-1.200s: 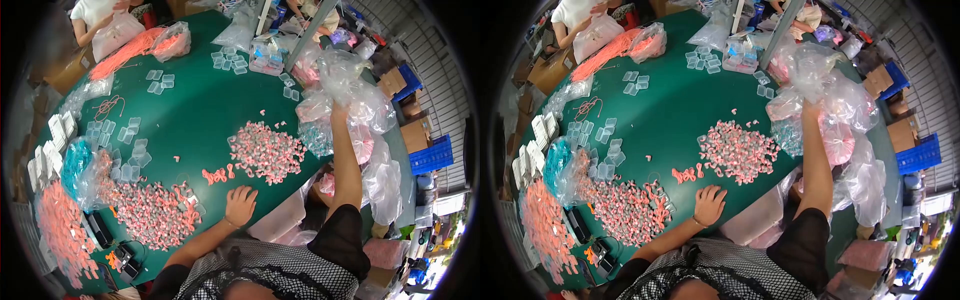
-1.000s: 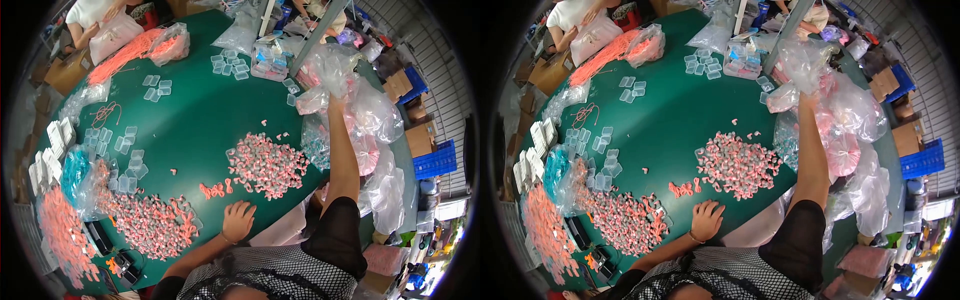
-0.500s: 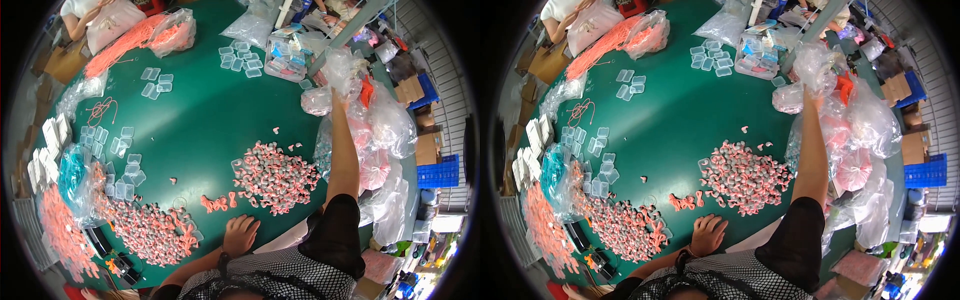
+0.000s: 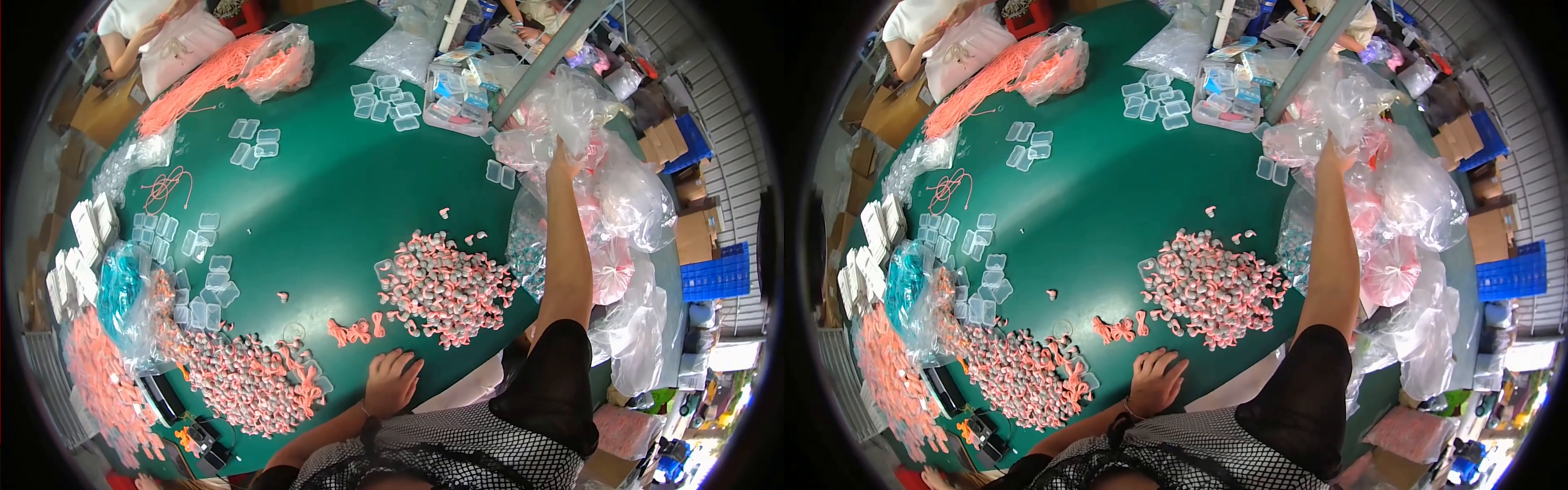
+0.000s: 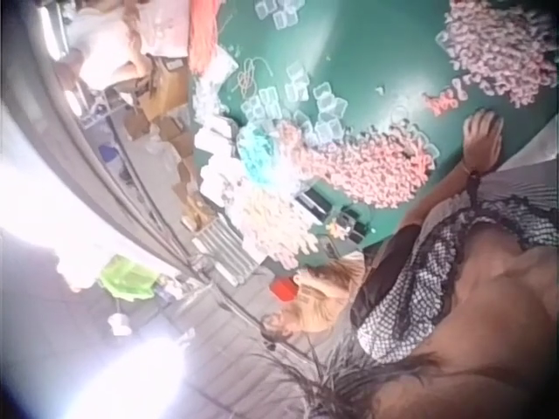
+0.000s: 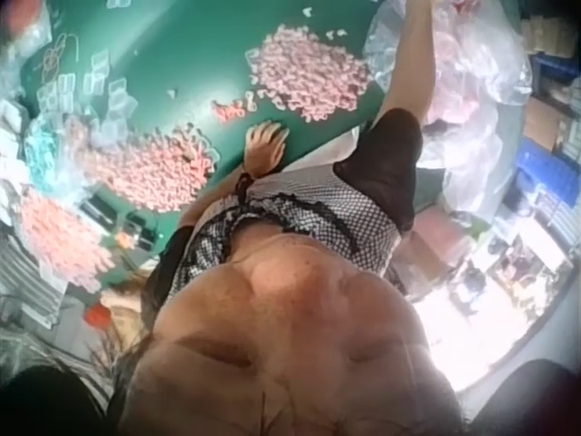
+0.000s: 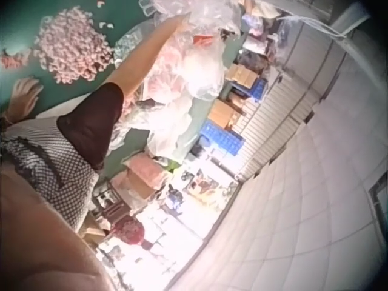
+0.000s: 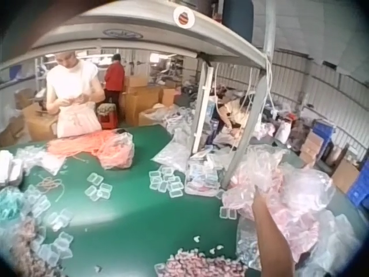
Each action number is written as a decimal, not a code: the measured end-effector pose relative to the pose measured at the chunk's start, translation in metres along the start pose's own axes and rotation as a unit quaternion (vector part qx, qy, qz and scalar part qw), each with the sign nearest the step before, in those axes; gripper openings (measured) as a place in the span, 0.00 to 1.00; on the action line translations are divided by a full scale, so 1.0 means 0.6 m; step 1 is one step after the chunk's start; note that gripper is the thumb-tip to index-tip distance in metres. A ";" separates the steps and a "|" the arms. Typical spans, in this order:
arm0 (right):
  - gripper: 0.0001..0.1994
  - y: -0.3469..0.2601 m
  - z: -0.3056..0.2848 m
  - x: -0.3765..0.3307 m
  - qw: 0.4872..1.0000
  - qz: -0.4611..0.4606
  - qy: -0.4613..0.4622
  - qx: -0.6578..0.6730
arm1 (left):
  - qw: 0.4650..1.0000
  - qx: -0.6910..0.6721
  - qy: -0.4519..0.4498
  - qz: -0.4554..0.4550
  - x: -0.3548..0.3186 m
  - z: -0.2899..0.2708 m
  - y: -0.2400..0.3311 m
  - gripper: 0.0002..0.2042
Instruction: Sorting and bagging small plastic items and containers into larger bags at a workstation.
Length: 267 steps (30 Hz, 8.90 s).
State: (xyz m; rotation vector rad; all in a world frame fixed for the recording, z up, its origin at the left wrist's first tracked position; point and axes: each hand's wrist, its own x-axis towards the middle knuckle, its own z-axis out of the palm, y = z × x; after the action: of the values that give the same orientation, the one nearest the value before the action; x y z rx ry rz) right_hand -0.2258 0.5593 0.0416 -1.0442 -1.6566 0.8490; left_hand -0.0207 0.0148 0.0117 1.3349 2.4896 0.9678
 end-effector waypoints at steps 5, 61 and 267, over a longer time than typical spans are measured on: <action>0.28 0.023 0.007 0.017 0.986 -0.002 0.099 0.130 | 1.000 0.009 0.008 -0.005 -0.001 -0.001 0.002 0.19; 0.09 -0.114 0.183 -0.203 0.948 -0.101 -0.295 0.063 | 1.000 -0.015 -0.007 -0.015 -0.003 -0.002 -0.009 0.18; 0.27 -0.447 -0.457 -0.966 0.445 -0.376 -0.809 0.080 | 0.629 -0.753 -0.054 -0.184 -0.434 -0.219 0.010 0.16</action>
State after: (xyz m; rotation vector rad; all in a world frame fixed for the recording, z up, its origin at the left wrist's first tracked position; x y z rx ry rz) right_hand 0.0664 -0.0611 0.1520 1.3598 -2.9200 1.3236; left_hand 0.0823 -0.2505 0.0765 0.2092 0.8691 1.9223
